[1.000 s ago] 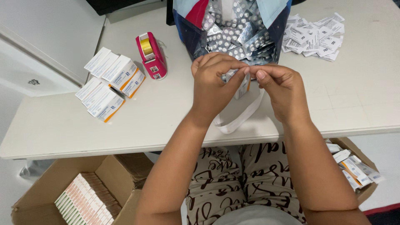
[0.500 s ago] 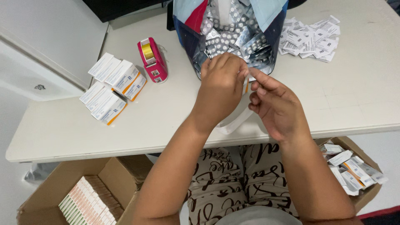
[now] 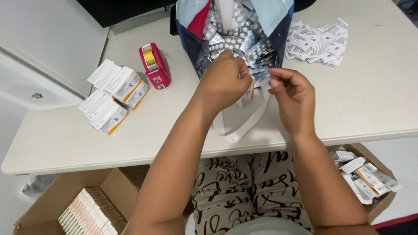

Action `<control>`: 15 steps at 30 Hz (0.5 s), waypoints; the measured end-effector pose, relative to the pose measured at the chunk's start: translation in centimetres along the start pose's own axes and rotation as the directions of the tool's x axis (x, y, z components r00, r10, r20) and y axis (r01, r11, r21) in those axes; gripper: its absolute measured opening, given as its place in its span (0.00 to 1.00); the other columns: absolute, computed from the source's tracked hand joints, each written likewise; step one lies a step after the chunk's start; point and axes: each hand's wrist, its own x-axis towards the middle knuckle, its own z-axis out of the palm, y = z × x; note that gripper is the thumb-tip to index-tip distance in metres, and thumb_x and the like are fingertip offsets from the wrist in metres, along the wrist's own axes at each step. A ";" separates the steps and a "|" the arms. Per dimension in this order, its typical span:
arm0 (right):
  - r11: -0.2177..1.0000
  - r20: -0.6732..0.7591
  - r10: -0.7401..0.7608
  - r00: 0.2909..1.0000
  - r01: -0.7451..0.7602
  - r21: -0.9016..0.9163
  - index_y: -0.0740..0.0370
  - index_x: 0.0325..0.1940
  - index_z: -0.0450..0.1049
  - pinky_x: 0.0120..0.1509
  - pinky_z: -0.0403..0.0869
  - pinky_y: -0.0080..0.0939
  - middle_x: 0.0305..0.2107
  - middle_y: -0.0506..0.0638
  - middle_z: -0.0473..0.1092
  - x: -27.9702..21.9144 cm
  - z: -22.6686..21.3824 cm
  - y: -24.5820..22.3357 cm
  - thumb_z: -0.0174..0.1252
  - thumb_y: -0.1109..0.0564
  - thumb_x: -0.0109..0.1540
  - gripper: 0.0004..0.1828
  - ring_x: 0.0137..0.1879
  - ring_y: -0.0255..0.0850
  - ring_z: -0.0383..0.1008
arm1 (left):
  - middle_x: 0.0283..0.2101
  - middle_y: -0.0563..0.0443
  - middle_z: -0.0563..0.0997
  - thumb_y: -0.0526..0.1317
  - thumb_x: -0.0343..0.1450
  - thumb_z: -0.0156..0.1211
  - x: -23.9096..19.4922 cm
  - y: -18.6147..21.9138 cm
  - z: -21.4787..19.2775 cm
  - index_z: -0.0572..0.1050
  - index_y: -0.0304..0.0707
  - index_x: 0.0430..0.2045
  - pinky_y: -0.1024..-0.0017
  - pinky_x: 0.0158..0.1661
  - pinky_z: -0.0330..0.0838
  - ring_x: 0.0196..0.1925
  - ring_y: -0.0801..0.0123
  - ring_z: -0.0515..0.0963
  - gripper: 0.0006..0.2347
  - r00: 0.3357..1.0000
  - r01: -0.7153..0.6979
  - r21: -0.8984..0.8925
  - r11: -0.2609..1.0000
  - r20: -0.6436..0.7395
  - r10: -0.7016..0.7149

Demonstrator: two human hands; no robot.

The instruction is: The person packs blister packs of pills into a white paper bag and seals it with tape. The person handles multiple blister packs and boxes, placing them into the bag and then applying tape to close the bag.

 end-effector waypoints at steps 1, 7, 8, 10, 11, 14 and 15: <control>1.000 0.020 0.003 1.000 -0.002 -0.030 0.67 0.55 0.76 0.51 0.74 0.27 0.41 0.44 0.73 0.2 0.2 0.0 0.58 0.65 0.69 0.10 0.45 0.28 0.71 | 0.38 0.39 0.78 0.41 0.62 0.60 0.2 -0.1 0.1 0.79 0.33 0.20 0.58 0.46 0.74 0.43 0.51 0.79 0.09 1.000 0.015 0.017 1.000 0.022 -0.016; 0.998 0.107 0.027 0.994 -0.033 0.057 0.67 0.55 0.75 0.52 0.72 0.27 0.44 0.46 0.74 1.0 1.2 0.4 0.58 0.64 0.69 0.09 0.47 0.28 0.72 | 0.33 0.34 0.78 0.42 0.61 0.60 1.0 -1.1 0.6 0.79 0.31 0.17 0.58 0.41 0.74 0.40 0.50 0.78 0.10 0.997 0.062 0.012 0.998 0.042 -0.063; 0.997 0.118 0.007 0.993 -0.016 0.071 0.67 0.54 0.74 0.53 0.72 0.27 0.45 0.46 0.74 1.1 1.4 0.5 0.58 0.64 0.69 0.09 0.48 0.28 0.72 | 0.30 0.33 0.78 0.42 0.61 0.61 1.1 -1.2 0.6 0.78 0.30 0.15 0.58 0.40 0.74 0.39 0.50 0.78 0.11 0.999 0.025 -0.002 1.000 0.024 -0.025; 0.997 0.125 -0.014 0.992 0.004 0.074 0.67 0.53 0.74 0.54 0.73 0.27 0.47 0.46 0.74 1.1 1.7 0.7 0.59 0.64 0.69 0.09 0.49 0.28 0.73 | 0.25 0.32 0.77 0.41 0.61 0.61 1.3 -1.4 0.6 0.77 0.27 0.13 0.58 0.36 0.73 0.33 0.49 0.78 0.12 0.999 0.025 -0.034 0.999 0.032 -0.024; 0.998 0.121 -0.015 0.993 0.008 0.064 0.67 0.53 0.74 0.54 0.73 0.28 0.47 0.46 0.74 1.1 1.8 0.8 0.59 0.64 0.69 0.09 0.50 0.29 0.73 | 0.22 0.32 0.76 0.41 0.61 0.60 1.5 -1.5 0.6 0.75 0.26 0.14 0.58 0.33 0.73 0.29 0.49 0.78 0.12 0.996 0.063 -0.051 0.997 0.059 -0.060; 1.000 0.118 0.017 0.993 -0.020 0.023 0.67 0.53 0.74 0.55 0.74 0.29 0.45 0.47 0.75 0.9 1.9 0.9 0.59 0.63 0.69 0.08 0.48 0.29 0.74 | 0.17 0.33 0.75 0.41 0.59 0.61 1.5 -1.7 0.7 0.74 0.25 0.11 0.58 0.26 0.71 0.20 0.50 0.78 0.13 0.986 0.138 -0.080 0.987 0.109 -0.129; 0.999 0.119 0.032 0.992 -0.033 0.008 0.67 0.52 0.75 0.55 0.75 0.29 0.44 0.47 0.75 0.9 1.9 0.9 0.59 0.63 0.70 0.08 0.48 0.29 0.74 | 0.15 0.33 0.75 0.41 0.59 0.61 1.6 -1.7 0.6 0.74 0.25 0.10 0.57 0.25 0.70 0.18 0.51 0.77 0.13 0.982 0.156 -0.085 0.984 0.119 -0.145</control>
